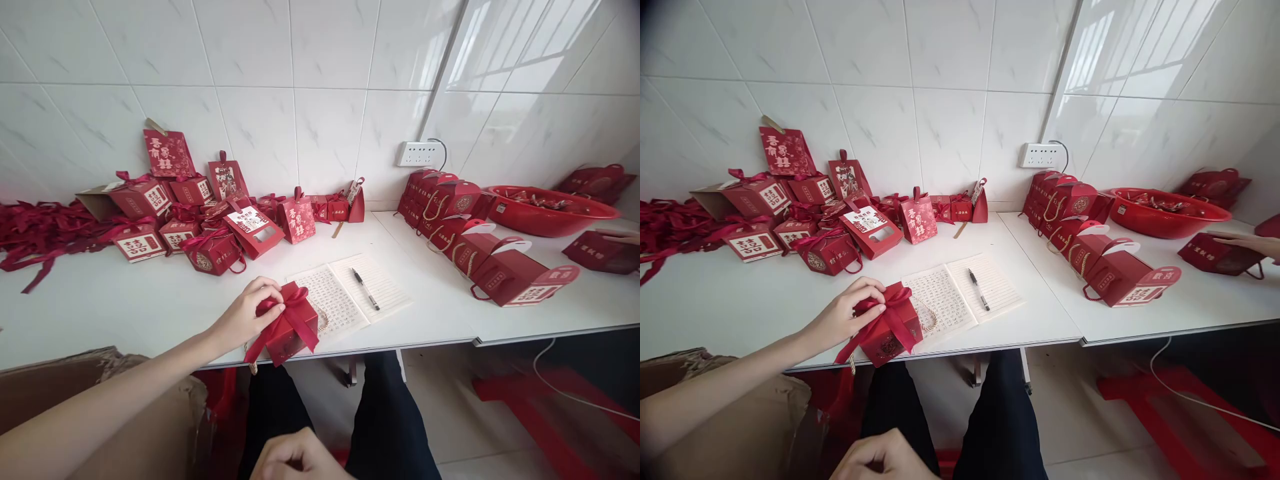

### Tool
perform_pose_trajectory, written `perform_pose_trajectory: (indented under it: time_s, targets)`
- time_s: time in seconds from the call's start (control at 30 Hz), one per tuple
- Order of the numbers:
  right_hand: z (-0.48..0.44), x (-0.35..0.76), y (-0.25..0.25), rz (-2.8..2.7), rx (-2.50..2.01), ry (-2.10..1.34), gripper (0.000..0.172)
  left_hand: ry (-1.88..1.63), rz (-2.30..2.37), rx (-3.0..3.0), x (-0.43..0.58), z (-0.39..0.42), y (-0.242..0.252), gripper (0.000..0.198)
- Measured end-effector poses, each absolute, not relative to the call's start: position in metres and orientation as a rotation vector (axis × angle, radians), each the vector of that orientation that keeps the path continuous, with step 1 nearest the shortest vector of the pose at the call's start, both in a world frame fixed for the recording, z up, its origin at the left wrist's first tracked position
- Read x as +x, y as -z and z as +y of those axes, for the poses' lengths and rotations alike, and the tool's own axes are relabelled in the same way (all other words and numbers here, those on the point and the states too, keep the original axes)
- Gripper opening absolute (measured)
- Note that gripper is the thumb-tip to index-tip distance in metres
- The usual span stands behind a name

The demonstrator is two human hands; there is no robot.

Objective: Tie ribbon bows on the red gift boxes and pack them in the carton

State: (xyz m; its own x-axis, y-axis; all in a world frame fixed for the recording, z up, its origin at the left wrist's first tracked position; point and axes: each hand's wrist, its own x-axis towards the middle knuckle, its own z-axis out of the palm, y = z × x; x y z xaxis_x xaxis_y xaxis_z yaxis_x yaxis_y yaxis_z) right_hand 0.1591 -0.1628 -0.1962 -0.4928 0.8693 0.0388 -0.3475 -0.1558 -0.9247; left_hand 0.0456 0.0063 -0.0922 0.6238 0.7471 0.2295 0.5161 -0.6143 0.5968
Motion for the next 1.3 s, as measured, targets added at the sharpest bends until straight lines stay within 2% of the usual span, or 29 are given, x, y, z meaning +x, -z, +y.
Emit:
perform_pose_trajectory:
  time_s: [0.13, 0.27, 0.43, 0.53, 0.83, 1.07, 1.3]
  targets:
    - [-0.158, 0.196, 0.156, -1.288, -0.633, -1.410, 0.037, -0.549, 0.867, 2.414, 0.063, 0.009, 0.087, 0.019]
    - [-0.153, 0.232, 0.129, -1.442, -0.733, -0.881, 0.021, -0.408, 0.769, 2.483, 0.087, 0.016, 0.074, 0.013]
    - [-0.132, 0.282, 0.127, -1.564, -0.969, -0.164, 0.017, -0.341, 0.736, 2.432, 0.114, 0.024, 0.071, 0.007]
    - [-0.115, 0.314, 0.142, -1.562, -1.187, 0.109, 0.018, -0.348, 0.685, 2.412, 0.127, 0.031, 0.074, 0.006]
    - [-0.088, 0.350, 0.190, -1.773, -1.561, 0.193, 0.023, -0.332, 0.622, 2.335, 0.180, 0.049, 0.075, 0.010]
    - [-0.087, 0.342, 0.185, -1.734, -1.613, 0.320, 0.022, -0.564, 0.606, 2.183, 0.178, 0.050, 0.099, 0.012]
    - [-0.097, 0.341, 0.176, -1.500, -1.550, 0.166, 0.019, -0.872, 0.605, 2.124, 0.176, 0.036, 0.114, 0.015]
